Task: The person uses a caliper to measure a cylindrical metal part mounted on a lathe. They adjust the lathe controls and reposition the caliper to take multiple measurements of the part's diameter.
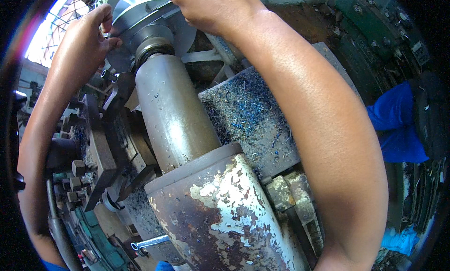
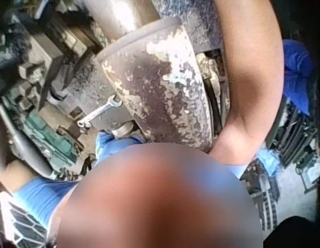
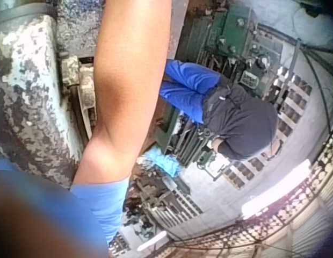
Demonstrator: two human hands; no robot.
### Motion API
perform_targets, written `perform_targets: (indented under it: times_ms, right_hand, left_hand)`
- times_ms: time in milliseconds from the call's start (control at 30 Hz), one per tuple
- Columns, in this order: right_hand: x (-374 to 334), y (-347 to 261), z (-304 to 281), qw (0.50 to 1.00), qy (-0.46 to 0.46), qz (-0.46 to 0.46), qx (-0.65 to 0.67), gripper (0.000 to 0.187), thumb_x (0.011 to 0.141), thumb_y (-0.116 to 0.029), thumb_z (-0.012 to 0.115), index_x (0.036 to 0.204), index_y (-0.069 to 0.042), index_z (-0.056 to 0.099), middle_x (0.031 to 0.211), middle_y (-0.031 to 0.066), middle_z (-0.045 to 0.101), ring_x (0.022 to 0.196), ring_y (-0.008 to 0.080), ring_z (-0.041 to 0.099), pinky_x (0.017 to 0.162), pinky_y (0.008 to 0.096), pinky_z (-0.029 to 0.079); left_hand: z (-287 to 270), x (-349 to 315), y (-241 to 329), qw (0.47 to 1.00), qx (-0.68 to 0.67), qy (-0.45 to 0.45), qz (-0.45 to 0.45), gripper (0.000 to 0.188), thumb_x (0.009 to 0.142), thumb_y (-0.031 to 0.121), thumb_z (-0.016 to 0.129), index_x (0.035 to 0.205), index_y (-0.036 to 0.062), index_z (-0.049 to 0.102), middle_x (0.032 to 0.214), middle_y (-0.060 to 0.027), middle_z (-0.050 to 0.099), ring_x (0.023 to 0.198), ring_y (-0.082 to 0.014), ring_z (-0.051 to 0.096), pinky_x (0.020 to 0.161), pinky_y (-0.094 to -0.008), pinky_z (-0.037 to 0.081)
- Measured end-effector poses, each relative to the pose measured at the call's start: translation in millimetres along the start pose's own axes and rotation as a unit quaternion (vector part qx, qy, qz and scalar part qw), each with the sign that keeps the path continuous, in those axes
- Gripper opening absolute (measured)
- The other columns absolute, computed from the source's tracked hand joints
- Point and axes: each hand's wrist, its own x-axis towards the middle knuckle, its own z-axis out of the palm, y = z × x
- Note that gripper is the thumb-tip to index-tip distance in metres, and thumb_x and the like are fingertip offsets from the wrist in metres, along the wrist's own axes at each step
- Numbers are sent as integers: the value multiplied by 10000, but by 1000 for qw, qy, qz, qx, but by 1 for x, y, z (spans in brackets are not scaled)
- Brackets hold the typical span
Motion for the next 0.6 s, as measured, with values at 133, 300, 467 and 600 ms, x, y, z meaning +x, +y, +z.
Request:
perform_targets:
  times_ms: [133, 300, 467, 600]
  right_hand:
    - [0, 1, 1, 1000, 3, -3, -4, 92, 801, -37, 533, 800, 2, 616, 764, 236, 653, 780, 416, 666, 723, 498, 530]
    - [0, 0, -1, 1000, 8, -2, -4, 98, 803, -40, 533, 799, 3, 621, 761, 237, 654, 774, 412, 669, 719, 496, 532]
    - [1, 0, -1, 1000, 1, 0, -11, 116, 813, -47, 529, 807, 0, 634, 757, 237, 656, 770, 405, 674, 717, 490, 538]
    - [0, 0, 0, 1000, 16, -7, -10, 128, 823, -51, 525, 816, -1, 643, 760, 235, 661, 770, 399, 679, 718, 488, 541]
  left_hand:
    - [1, 3, -1, 1000, 3, -12, -1, 271, 846, 75, 751, 938, 33, 499, 626, -116, 604, 499, -181, 611, 436, -338, 431]
    - [0, 1, 1, 999, -6, -16, -31, 277, 845, 81, 753, 928, 31, 493, 618, -119, 600, 496, -184, 612, 439, -342, 437]
    - [-3, 1, 2, 1000, 12, -9, -2, 278, 845, 83, 753, 932, 28, 495, 607, -114, 591, 500, -184, 615, 441, -339, 439]
    - [-4, 0, 3, 1000, 10, -14, -9, 279, 842, 79, 755, 936, 31, 497, 615, -121, 599, 505, -182, 621, 443, -342, 441]
